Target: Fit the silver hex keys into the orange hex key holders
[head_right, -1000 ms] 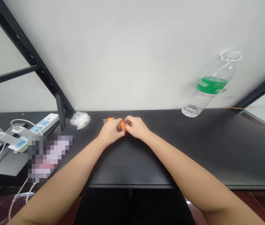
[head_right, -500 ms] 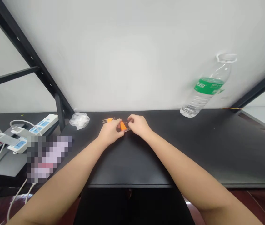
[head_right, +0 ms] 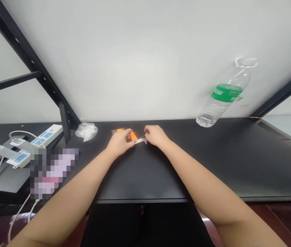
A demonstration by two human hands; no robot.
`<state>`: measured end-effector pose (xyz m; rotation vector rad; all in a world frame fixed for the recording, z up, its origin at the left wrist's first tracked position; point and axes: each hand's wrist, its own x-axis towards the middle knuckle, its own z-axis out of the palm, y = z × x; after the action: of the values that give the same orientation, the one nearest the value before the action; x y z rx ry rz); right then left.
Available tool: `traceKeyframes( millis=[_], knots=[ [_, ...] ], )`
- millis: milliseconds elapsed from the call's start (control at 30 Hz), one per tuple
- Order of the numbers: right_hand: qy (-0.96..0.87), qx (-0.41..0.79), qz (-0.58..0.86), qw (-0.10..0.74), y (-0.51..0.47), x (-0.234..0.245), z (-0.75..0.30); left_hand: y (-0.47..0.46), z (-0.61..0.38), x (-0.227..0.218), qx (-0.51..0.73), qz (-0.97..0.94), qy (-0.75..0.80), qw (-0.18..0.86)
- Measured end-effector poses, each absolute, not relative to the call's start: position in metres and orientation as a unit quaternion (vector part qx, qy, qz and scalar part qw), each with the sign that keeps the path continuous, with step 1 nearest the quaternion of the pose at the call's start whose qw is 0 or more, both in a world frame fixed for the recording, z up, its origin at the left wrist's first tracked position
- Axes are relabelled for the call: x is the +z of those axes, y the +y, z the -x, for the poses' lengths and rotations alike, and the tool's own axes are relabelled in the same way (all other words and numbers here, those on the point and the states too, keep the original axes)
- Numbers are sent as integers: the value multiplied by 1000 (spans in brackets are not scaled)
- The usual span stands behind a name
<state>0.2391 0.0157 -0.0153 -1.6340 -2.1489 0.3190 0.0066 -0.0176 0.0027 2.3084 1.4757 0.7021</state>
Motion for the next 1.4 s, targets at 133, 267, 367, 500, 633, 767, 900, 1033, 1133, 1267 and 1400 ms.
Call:
traceKeyframes(
  millis=[133,267,367,500,633,767,900,1033,1133,1267,1400],
  knots=[
    [-804,104,560,171,17,-13,-250,-16,-2,3,256,-798,511,194],
    [-813,119,550,153,19,-11,-257,-16,-1,4,268,-796,498,214],
    [-812,128,551,144,18,-8,-258,-17,-3,5,266,-801,489,220],
    [-805,163,532,207,10,1,-249,-18,-5,7,262,-816,474,203],
    [-739,312,506,318,-2,9,-231,-22,-8,11,258,-837,447,181],
    [-715,346,510,330,-8,9,-220,-24,-10,13,260,-845,437,168],
    [-714,336,516,333,-8,5,-215,-23,-10,10,256,-847,437,159],
    [-703,313,534,349,-8,2,-209,-23,-11,7,240,-850,447,140],
    [-699,291,547,357,-9,1,-203,-24,-13,6,214,-849,472,99],
    [-720,248,547,348,-10,1,-199,-27,-17,6,187,-854,485,33],
    [-764,169,531,325,-9,1,-198,-30,-21,7,169,-853,494,-5]
  ],
)
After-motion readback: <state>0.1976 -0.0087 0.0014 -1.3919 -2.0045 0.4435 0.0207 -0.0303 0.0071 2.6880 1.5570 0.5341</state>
